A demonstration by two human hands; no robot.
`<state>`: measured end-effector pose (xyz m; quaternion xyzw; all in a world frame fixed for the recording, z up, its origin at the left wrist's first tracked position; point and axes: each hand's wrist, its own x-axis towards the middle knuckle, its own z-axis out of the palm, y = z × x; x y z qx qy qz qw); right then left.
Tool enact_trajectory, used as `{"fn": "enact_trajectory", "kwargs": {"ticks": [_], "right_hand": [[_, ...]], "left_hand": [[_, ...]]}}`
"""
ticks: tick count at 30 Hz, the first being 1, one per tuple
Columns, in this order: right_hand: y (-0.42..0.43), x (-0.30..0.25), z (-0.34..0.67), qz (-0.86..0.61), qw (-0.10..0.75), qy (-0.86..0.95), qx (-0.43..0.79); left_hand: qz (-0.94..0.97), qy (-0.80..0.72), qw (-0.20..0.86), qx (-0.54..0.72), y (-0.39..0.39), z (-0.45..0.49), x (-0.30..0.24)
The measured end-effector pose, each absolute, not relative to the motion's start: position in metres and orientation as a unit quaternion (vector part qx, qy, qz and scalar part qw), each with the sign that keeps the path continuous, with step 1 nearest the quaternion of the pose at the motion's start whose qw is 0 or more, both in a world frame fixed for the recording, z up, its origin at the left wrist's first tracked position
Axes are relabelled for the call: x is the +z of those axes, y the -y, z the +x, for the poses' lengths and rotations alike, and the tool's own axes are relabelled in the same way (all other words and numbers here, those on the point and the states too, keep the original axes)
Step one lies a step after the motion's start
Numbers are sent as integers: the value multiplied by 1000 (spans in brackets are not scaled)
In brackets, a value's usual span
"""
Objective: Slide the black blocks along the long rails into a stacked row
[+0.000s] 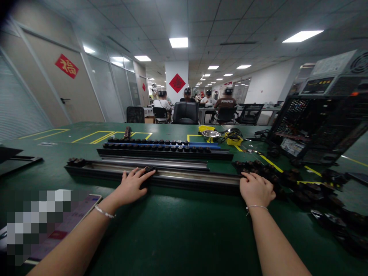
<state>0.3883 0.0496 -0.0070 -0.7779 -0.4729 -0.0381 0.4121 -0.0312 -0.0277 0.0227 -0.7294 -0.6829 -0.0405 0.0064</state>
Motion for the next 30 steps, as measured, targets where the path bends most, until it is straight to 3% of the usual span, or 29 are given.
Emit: {"fn": "enact_trajectory", "kwargs": {"ticks": [30], "right_hand": [[-49, -6, 388, -787, 390, 477, -37]], "left_hand": [[-763, 642, 19, -73, 27, -21, 18]]}}
